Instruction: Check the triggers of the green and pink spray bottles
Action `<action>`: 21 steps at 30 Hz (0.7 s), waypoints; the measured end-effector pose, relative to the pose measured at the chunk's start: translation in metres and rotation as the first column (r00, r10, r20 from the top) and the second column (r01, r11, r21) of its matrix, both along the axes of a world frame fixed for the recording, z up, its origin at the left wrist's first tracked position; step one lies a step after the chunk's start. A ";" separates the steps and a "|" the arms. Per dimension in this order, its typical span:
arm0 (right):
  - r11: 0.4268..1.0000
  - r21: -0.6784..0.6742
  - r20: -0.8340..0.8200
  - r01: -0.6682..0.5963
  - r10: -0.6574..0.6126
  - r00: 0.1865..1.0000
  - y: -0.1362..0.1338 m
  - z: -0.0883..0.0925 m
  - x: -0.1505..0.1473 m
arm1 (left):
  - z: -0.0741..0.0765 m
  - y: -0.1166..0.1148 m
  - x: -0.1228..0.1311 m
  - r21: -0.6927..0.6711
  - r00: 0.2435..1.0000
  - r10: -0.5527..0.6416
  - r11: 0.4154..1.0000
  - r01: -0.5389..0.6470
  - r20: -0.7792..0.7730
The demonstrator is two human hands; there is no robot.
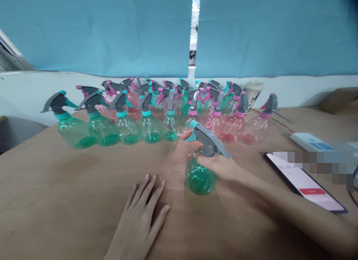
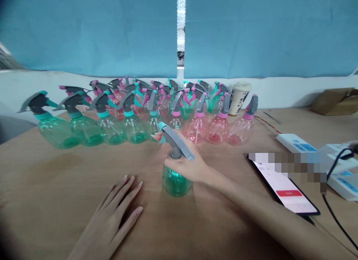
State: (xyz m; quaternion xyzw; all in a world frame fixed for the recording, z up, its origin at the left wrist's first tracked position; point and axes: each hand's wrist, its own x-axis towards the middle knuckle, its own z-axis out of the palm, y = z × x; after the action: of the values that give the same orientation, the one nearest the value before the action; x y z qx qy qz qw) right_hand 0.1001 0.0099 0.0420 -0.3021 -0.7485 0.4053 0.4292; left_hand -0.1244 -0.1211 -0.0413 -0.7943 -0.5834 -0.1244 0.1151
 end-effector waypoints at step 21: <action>0.996 0.080 0.020 -0.026 0.024 1.000 0.000 0.008 0.000 | -0.001 0.000 -0.001 -0.019 1.000 0.014 1.000 -0.014 -0.007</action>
State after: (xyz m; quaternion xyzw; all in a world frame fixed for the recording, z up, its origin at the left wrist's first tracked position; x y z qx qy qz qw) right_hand 0.0996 0.0099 0.0501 -0.2790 -0.7718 0.3774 0.4289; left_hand -0.1256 -0.1210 -0.0418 -0.7918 -0.5896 -0.1151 0.1103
